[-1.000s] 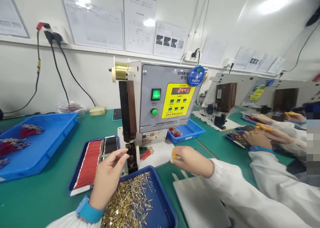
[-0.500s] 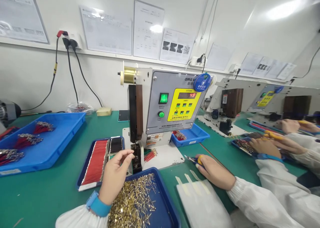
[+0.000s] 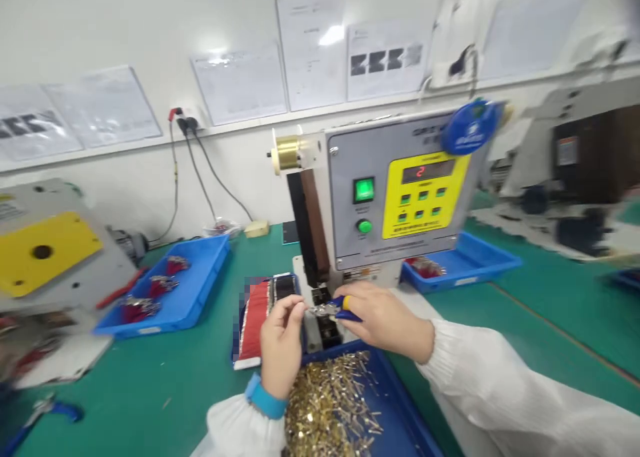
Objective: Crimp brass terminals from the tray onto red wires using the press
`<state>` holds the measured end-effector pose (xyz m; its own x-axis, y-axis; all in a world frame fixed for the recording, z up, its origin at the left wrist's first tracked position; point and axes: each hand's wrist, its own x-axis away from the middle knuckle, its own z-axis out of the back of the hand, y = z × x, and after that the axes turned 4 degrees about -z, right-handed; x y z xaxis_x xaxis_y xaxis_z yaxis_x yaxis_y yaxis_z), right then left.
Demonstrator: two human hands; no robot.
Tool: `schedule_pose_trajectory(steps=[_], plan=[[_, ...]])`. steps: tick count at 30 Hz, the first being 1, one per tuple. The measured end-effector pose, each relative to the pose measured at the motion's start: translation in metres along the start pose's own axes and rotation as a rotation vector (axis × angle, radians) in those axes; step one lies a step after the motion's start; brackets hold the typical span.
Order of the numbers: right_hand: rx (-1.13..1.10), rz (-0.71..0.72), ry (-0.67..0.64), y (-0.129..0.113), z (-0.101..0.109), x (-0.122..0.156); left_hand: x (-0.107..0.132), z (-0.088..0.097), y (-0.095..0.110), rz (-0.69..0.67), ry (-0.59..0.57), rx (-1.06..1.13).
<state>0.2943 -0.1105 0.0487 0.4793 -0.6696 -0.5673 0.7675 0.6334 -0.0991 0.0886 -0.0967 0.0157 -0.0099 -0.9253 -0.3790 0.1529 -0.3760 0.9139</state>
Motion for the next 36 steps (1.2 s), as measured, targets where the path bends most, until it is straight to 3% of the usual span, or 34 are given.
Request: schedule_pose_trajectory(steps=[6,19,36], plan=[[-0.04,0.012,0.102,0.009,-0.029,0.017,0.002,-0.002,0.0,0.046,0.061,0.021],[-0.072,-0.057,0.1,0.019,-0.029,0.027,0.008,-0.007,0.008,0.02,-0.011,0.14],[-0.042,-0.071,0.052,0.015,-0.029,0.027,0.009,-0.008,0.008,0.038,0.007,0.143]])
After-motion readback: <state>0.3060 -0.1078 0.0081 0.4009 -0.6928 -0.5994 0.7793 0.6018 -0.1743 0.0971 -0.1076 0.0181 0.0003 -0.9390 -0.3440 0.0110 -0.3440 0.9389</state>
